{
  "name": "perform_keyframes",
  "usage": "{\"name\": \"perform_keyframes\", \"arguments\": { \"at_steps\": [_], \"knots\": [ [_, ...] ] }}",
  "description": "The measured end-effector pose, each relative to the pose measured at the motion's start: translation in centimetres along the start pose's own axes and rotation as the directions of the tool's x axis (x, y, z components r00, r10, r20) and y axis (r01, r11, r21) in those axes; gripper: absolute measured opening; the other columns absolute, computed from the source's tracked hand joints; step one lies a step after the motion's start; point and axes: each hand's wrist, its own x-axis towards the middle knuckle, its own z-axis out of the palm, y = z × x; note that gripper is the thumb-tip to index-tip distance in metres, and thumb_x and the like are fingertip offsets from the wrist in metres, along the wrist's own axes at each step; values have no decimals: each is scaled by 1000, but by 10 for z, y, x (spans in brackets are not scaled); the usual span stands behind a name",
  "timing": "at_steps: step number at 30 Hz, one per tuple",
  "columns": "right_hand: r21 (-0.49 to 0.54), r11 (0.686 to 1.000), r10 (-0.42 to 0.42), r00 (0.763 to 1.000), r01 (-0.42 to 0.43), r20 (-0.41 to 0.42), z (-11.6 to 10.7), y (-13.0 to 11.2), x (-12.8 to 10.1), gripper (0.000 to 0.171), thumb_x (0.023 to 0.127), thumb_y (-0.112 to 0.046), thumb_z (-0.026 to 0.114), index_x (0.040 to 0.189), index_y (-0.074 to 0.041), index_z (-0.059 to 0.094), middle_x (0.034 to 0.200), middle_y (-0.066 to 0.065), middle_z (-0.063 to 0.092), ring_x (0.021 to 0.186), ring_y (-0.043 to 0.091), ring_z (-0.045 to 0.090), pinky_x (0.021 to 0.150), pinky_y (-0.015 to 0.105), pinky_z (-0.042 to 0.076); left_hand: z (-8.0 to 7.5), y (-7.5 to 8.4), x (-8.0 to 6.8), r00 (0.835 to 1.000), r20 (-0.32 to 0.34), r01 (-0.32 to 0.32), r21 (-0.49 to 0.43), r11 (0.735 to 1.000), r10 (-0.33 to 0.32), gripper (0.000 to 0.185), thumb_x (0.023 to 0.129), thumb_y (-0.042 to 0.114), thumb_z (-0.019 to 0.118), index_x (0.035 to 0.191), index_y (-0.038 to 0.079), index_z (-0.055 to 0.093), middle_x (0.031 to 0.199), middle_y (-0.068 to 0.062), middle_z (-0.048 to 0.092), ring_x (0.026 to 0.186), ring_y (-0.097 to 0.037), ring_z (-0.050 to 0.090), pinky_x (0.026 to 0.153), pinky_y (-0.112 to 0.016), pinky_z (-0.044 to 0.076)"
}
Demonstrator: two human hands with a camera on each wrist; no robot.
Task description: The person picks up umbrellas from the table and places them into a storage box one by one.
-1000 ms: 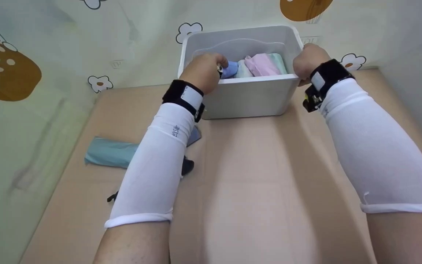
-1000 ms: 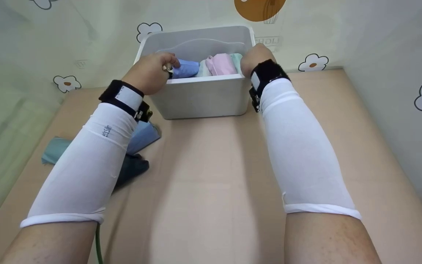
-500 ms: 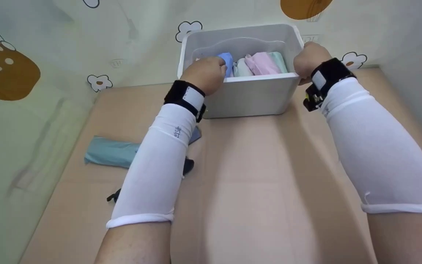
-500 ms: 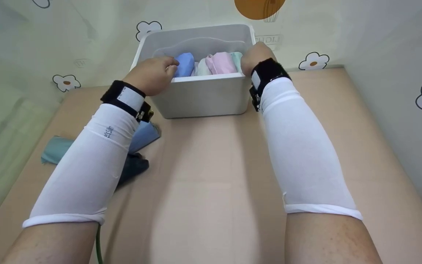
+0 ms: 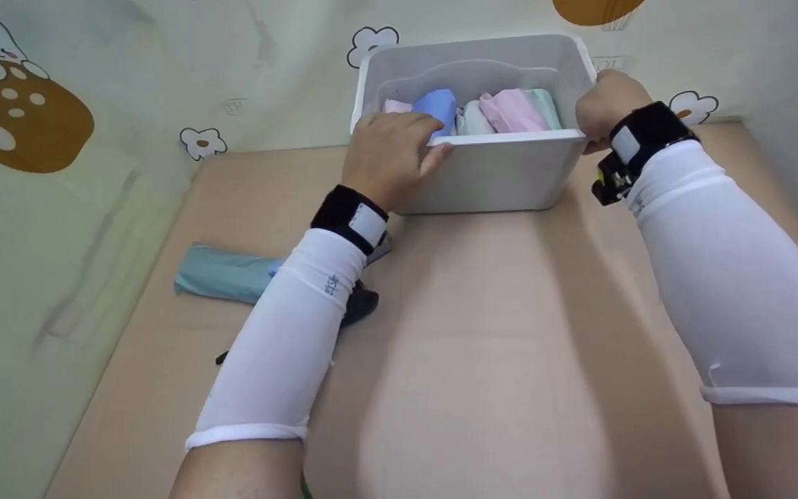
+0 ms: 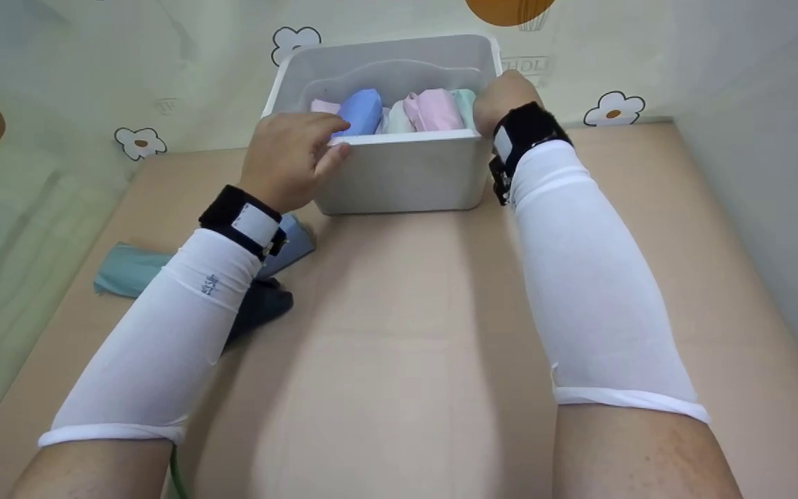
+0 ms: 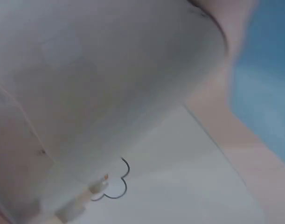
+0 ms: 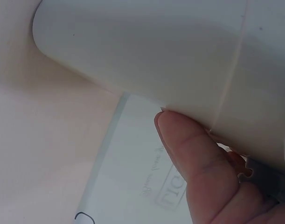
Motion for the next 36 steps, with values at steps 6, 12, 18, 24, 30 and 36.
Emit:
{"name": "perform_keyframes", "arguments": {
  "at_steps": [6,12,18,24,30,36],
  "knots": [
    [-4,1000,-20,1000,20,-16,-3,8,1,63,100,-5,43,159,6,27,152,30,45,124,47,61,75,40,66,-3,-23,-33,995,62,78,-26,997,-76,64,103,47,61,160,23,45,163,-1,49,157,-26,37,130,-50,25],
    [-10,999,-42,998,42,-39,-3,12,4,62,96,-3,43,156,8,31,144,31,48,111,44,64,67,39,66,-24,-58,-67,951,203,238,5,971,-234,79,103,42,63,168,21,24,173,-13,29,159,-41,29,129,-60,24],
    [-4,1000,-13,999,13,-46,-6,19,1,63,97,-2,43,158,6,30,147,30,47,121,48,61,71,41,66,-36,-111,-103,794,435,449,52,892,-425,76,104,36,58,167,12,24,173,-26,18,159,-53,13,126,-72,13],
    [-3,1000,-13,998,13,-57,-10,26,-3,63,96,-2,45,157,8,31,145,31,48,120,50,61,70,41,66,-33,-155,-138,654,577,554,73,829,-488,69,98,21,47,165,9,30,168,-34,21,152,-60,21,119,-75,28],
    [4,1000,-18,998,19,-59,-10,25,-4,65,94,0,44,157,8,31,147,32,47,123,51,60,70,41,66,-32,-157,-160,582,553,603,198,773,-596,77,101,47,49,155,-7,39,146,-45,43,129,-56,50,102,-65,49],
    [13,1000,-9,999,10,-49,-6,21,-3,64,96,-2,44,158,6,29,149,30,46,124,49,60,72,41,66,-29,-131,-158,589,566,561,228,796,-577,94,101,65,46,155,-11,37,146,-45,45,132,-59,49,105,-66,48]
  ]
}}
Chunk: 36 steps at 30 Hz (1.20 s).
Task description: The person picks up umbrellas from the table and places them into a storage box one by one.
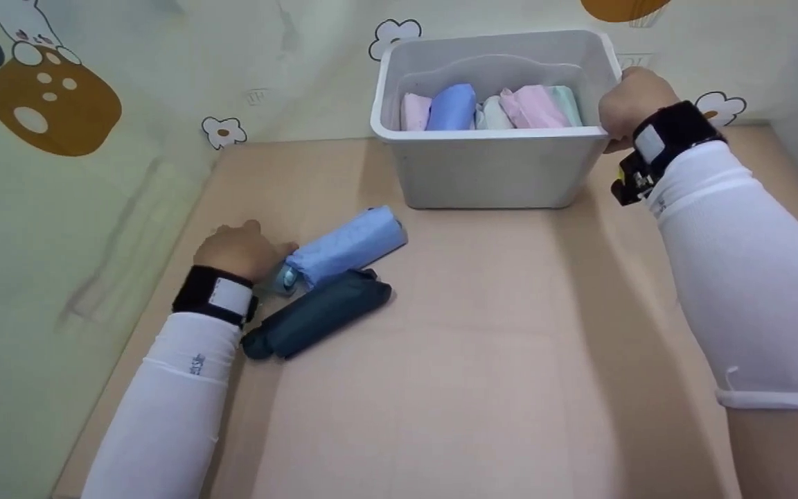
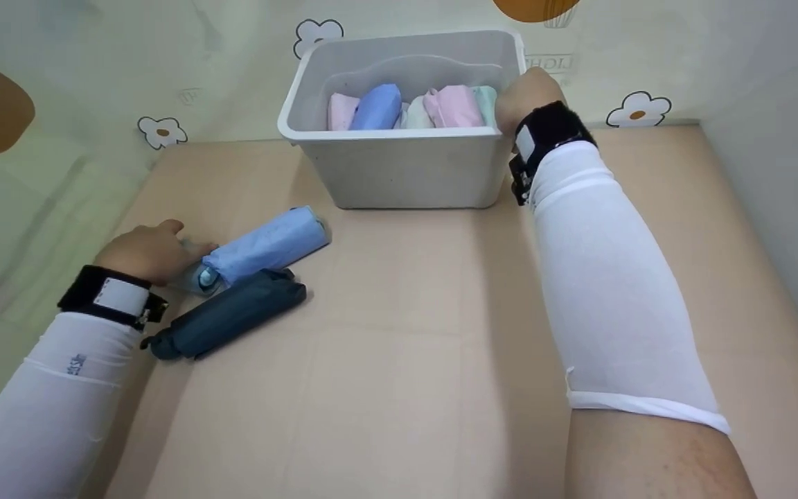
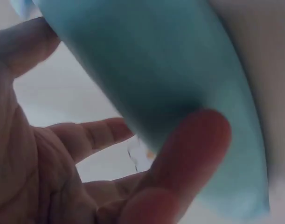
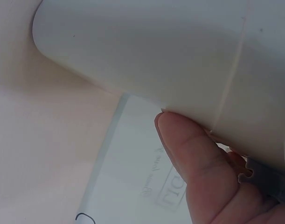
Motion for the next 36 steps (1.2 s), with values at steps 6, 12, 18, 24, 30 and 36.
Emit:
{"name": "perform_keyframes", "arguments": {
  "at_steps": [6,12,18,24,30,36],
  "knots": [
    [-11,1000,-13,1000,13,9,-2,0,1,65,94,0,44,157,7,29,145,31,47,114,46,64,68,38,66,-1,7,7,984,84,-157,20,987,155,67,106,45,38,153,-1,49,161,-32,38,146,-54,36,112,-68,42],
    [0,1000,26,999,-26,31,-2,-2,5,61,101,-9,46,158,4,29,146,25,47,114,40,63,72,40,66,8,2,19,982,104,-154,-55,986,159,60,106,28,36,158,-2,40,167,-43,-6,157,-59,9,115,-66,41],
    [9,1000,27,999,-28,42,-3,-3,4,63,102,-10,45,160,3,27,151,26,45,124,42,59,75,41,66,12,0,23,987,115,-107,-40,993,111,71,98,20,53,163,3,30,166,-41,-17,147,-67,26,106,-69,46],
    [31,999,37,998,-39,49,-2,-6,3,62,102,-10,45,161,2,27,156,25,43,129,43,56,79,43,66,11,-4,19,995,91,-29,-123,992,40,75,93,15,60,164,13,34,164,-44,-17,126,-70,44,101,-72,46],
    [30,999,32,999,-33,39,0,-7,5,62,101,-9,45,160,2,27,154,26,44,126,42,58,76,41,66,1,-6,18,999,2,-38,-202,979,39,65,98,15,52,162,16,40,164,-44,-14,130,-67,45,100,-67,49],
    [13,1000,4,1000,-4,10,2,-5,7,60,99,-8,44,155,6,31,145,27,48,114,41,63,67,39,66,-22,8,14,981,-194,-84,-285,955,28,68,95,19,56,161,14,42,166,-45,-1,134,-60,48,90,-59,56]
  ]
}}
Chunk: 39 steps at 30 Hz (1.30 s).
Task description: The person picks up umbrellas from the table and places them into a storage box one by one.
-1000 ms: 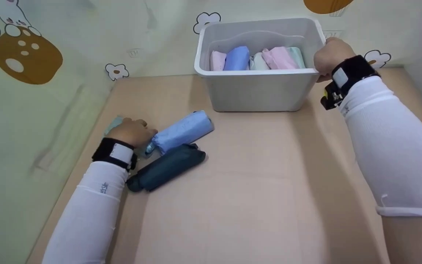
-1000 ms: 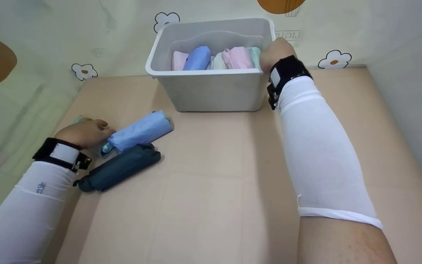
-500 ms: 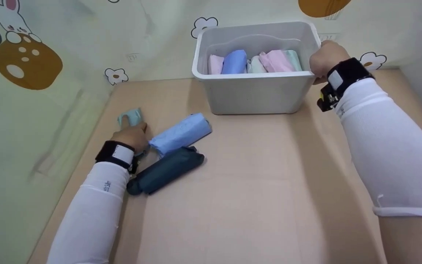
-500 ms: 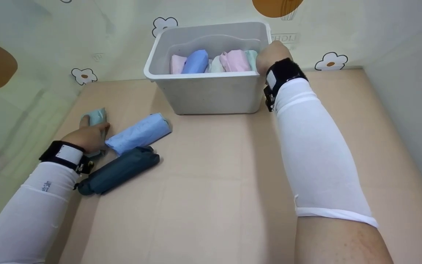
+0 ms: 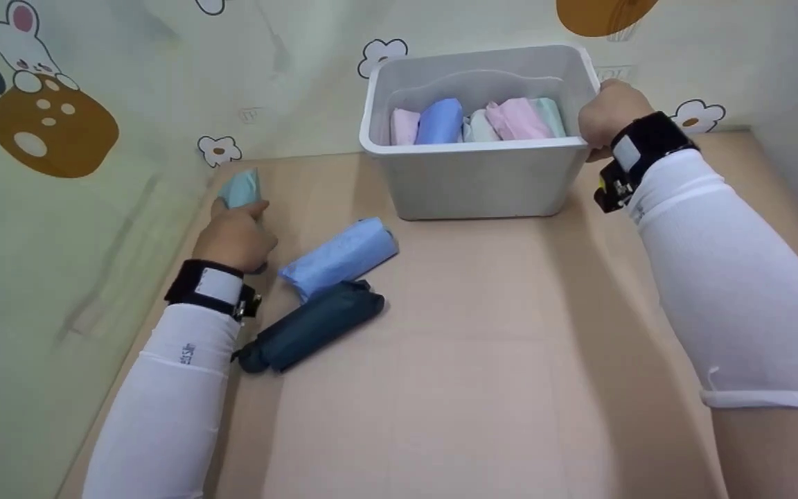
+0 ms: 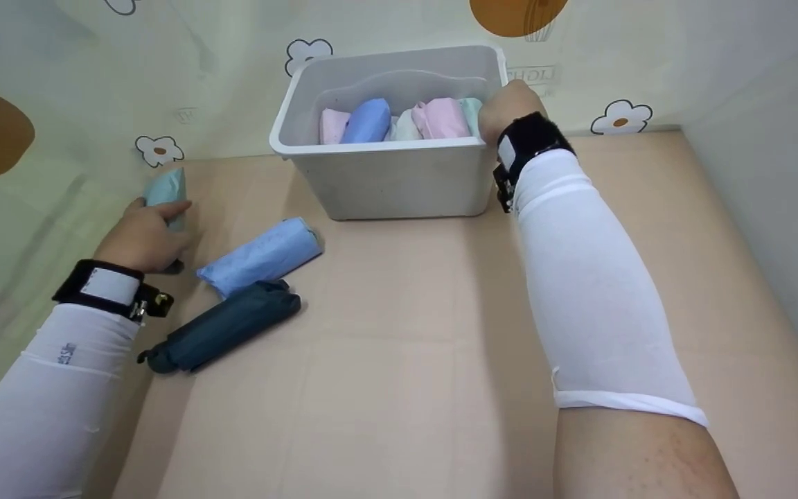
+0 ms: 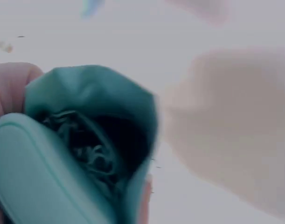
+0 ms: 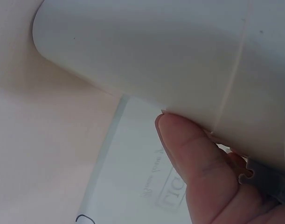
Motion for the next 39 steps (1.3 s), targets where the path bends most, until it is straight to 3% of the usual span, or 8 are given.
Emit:
{"name": "perform_keyframes", "arguments": {
  "at_steps": [4,11,14,18,21,24,30,39],
  "knots": [
    [11,1000,17,1000,-17,8,0,-1,0,60,101,-9,44,158,4,30,150,27,46,122,43,60,72,40,66,-15,27,-4,991,-134,-35,-129,991,18,68,93,19,60,159,20,47,170,-38,5,139,-59,44,98,-63,55],
    [21,999,33,999,-33,17,-1,-3,-3,60,103,-12,43,160,2,27,154,26,45,127,43,58,78,41,66,-34,93,-6,961,-265,-168,-323,931,81,65,93,21,62,155,33,52,173,-18,22,146,-40,42,114,-56,46],
    [24,999,31,999,-31,16,-2,-3,-4,60,103,-12,42,160,2,27,154,26,44,127,43,59,77,41,66,-34,124,-3,949,-280,-249,-375,893,147,66,90,18,62,154,35,54,174,-13,23,147,-33,42,117,-49,45],
    [25,999,33,999,-34,20,-1,-3,-5,61,103,-11,42,161,2,26,155,26,44,128,44,58,78,42,66,-27,161,1,936,-264,-331,-441,834,232,68,92,17,61,154,41,50,178,-7,12,150,-28,39,115,-43,48],
    [32,999,35,999,-36,26,0,-4,-6,62,103,-9,44,161,1,25,156,26,43,131,44,56,80,42,66,-19,181,6,919,-264,-389,-479,786,294,69,94,16,61,156,41,47,179,-5,6,154,-26,35,114,-40,49],
    [34,999,29,999,-30,23,1,-5,-6,62,102,-9,45,160,1,27,154,25,44,129,43,57,78,42,66,-11,196,12,910,-255,-414,-507,756,327,70,94,15,62,157,40,46,179,-4,5,157,-26,31,116,-40,47],
    [11,1000,12,1000,-12,0,3,-6,-3,58,101,-9,43,156,4,31,150,27,47,120,42,63,71,38,66,-4,214,28,931,-210,-364,-561,743,297,67,96,15,59,158,39,46,178,0,13,151,-22,37,117,-37,45],
    [40,998,43,999,-44,26,2,-9,-7,61,104,-12,42,161,0,26,159,24,42,135,43,55,85,45,65,-11,217,44,964,-168,-267,-646,715,208,64,100,16,54,161,35,42,171,1,32,147,-16,37,120,-35,39]
  ]
}}
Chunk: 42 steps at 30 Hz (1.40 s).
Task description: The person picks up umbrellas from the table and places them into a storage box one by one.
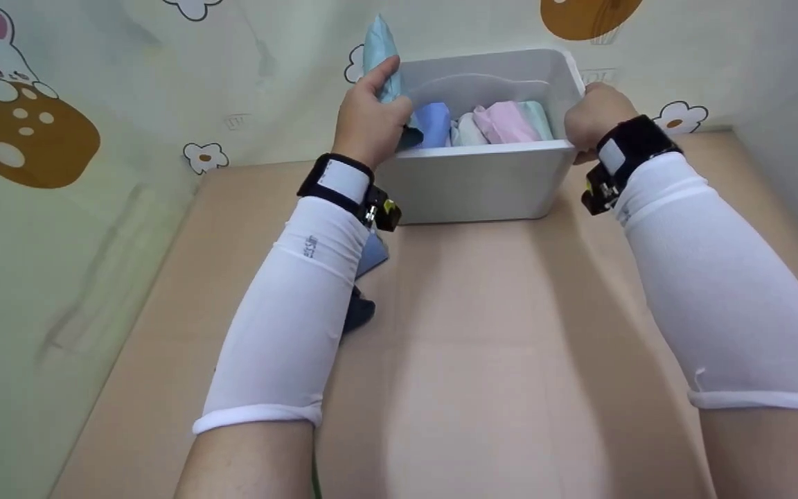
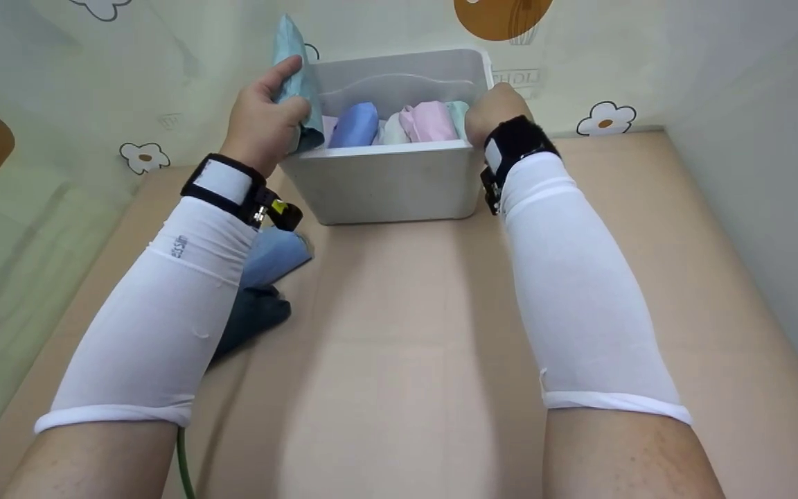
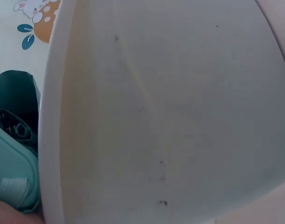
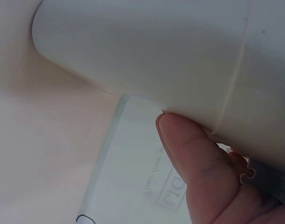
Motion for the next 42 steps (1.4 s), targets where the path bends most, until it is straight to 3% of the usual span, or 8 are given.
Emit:
{"name": "perform_keyframes", "arguments": {
  "at_steps": [7,14,20,29,32,35,39,42],
  "knots": [
    [-6,1000,-6,1000,6,-7,2,-2,-3,59,104,-11,41,161,0,28,158,25,43,134,44,56,82,43,66,0,0,7,999,-21,44,-15,999,-44,64,102,15,54,161,34,40,172,3,32,154,-15,34,125,-33,35],
    [-10,1000,2,1000,-2,-6,1,-3,-3,60,105,-12,42,162,-1,26,158,24,43,133,42,57,83,43,65,7,6,13,995,10,95,155,983,-97,61,105,20,58,161,35,41,173,0,28,154,-20,36,127,-37,35],
    [-32,999,-17,999,16,-28,1,-2,0,61,103,-11,40,161,2,26,152,28,45,122,42,62,73,38,66,11,9,13,991,49,107,271,957,-125,60,104,18,56,161,34,42,172,-4,28,150,-20,38,126,-35,36],
    [-28,1000,-6,1000,6,-12,0,-1,-1,61,103,-11,41,161,1,25,155,27,44,125,42,60,75,39,66,17,14,9,986,53,133,339,931,-160,58,105,15,55,160,34,44,174,-6,22,157,-21,31,129,-37,30],
    [-11,1000,-3,1000,3,-5,0,-2,-3,62,104,-10,42,162,-1,24,157,25,42,130,43,57,79,41,66,18,14,9,985,44,137,387,912,-167,58,106,16,55,160,33,44,172,-8,24,155,-22,34,128,-36,32],
    [-4,1000,-1,1000,1,-2,1,-3,-5,61,104,-11,41,163,-2,24,158,24,42,133,43,55,81,43,66,18,14,11,986,44,122,475,872,-162,59,105,18,54,161,30,42,175,-10,21,155,-23,35,128,-36,31],
    [-12,1000,0,1000,0,-2,1,-4,-5,61,105,-11,41,162,-2,25,158,24,43,132,43,56,81,42,66,19,13,13,985,63,98,566,818,-161,61,104,12,50,163,24,39,172,-8,29,153,-20,38,128,-33,30],
    [-11,1000,-2,1000,2,-2,2,-5,-5,61,105,-11,41,162,-2,25,158,24,43,132,42,56,81,42,66,19,13,11,983,80,86,586,805,-163,60,105,8,47,163,21,40,166,-4,41,149,-18,43,126,-32,34]
  ]
}}
